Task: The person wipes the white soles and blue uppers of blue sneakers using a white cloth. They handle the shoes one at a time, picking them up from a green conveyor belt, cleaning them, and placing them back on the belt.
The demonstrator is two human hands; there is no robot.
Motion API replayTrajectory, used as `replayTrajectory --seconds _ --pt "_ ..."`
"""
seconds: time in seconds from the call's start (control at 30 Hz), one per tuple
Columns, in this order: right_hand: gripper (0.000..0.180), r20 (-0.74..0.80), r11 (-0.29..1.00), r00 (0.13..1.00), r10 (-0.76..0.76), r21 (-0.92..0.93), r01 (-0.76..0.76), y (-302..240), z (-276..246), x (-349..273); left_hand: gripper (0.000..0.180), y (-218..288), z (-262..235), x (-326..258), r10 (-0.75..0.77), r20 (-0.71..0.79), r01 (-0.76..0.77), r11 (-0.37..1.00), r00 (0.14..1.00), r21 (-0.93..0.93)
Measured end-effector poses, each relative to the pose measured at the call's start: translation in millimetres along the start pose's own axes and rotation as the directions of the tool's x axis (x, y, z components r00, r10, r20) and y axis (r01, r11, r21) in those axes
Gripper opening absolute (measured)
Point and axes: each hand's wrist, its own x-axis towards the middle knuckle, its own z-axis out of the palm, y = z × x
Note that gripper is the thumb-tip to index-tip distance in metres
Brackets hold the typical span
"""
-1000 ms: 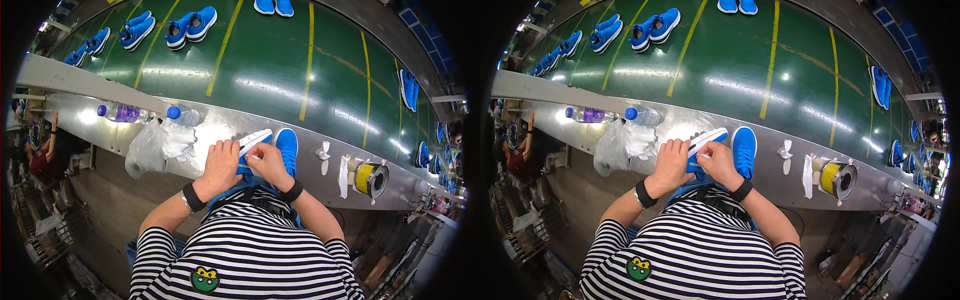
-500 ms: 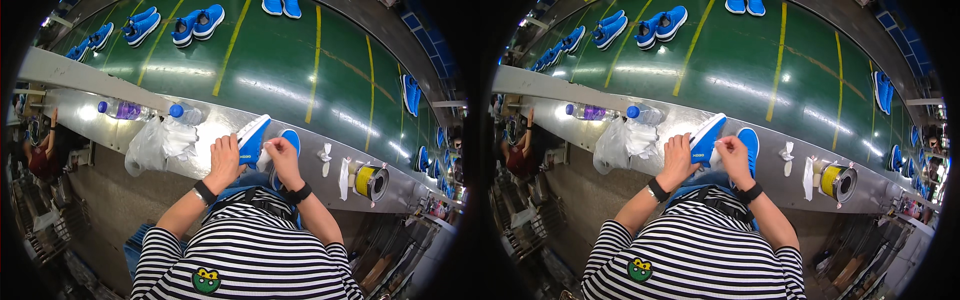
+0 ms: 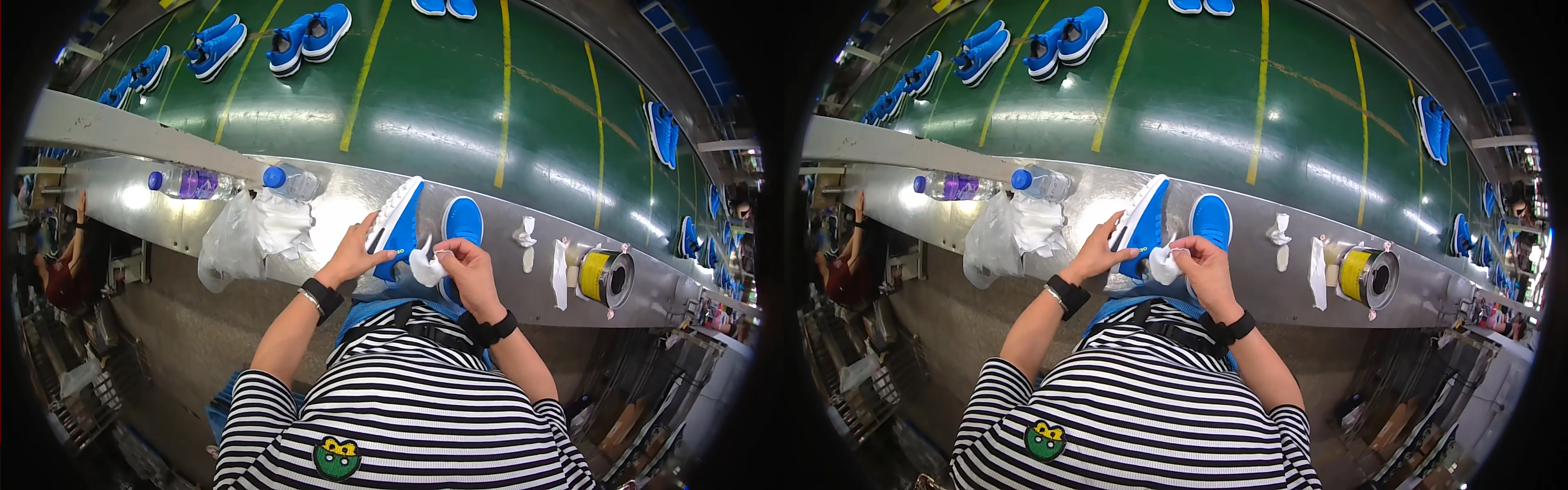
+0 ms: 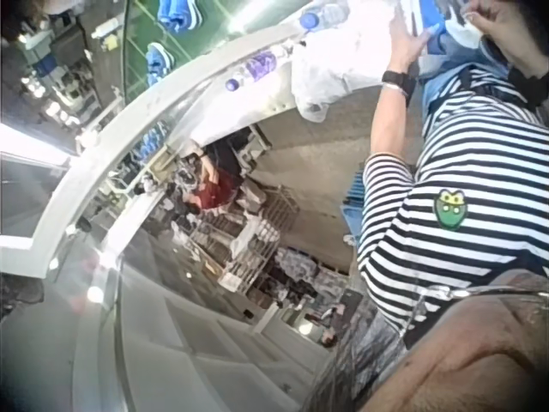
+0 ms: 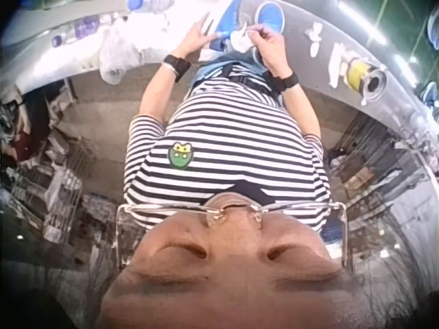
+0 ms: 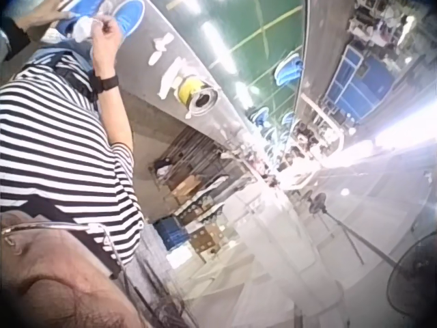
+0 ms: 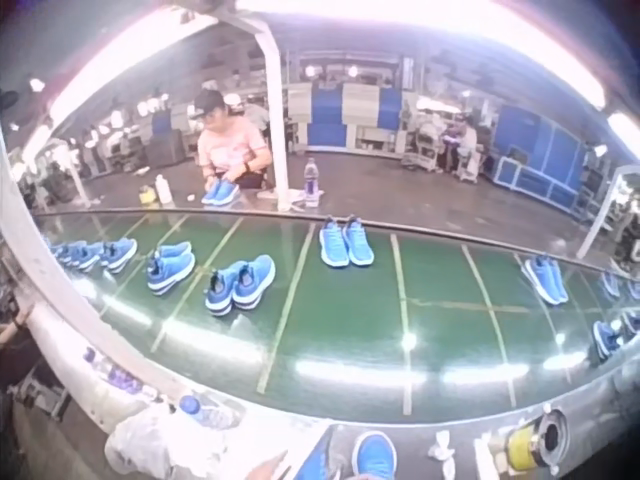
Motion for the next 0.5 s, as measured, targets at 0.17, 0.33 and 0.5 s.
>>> replayTrajectory --seconds 0.17,0.33,0.5 --pt "0.013 -0.007 0.945 0.981 -0.193 -0.271 0.184 -3.4 8.4 -8.1 0.068 -4.0 10.1 -5.9 -0.173 0.031 0.166 0.859 0.984 -0.485" --pt "0.012 0.117 0.683 0.897 -0.426 -0.609 0.404 -8.4 26.8 -1.0 0.05 -1.5 23.8 -19.7 -0.136 -0.012 0.092 0.73 0.991 -0.677" --pt "0.006 0.312 0.491 0.878 -0.363 -0.736 0.465 -1.9 40.4 20.6 0.063 -9.5 28.2 -23.1 -0.193 0.04 0.162 0.675 0.98 -0.72"
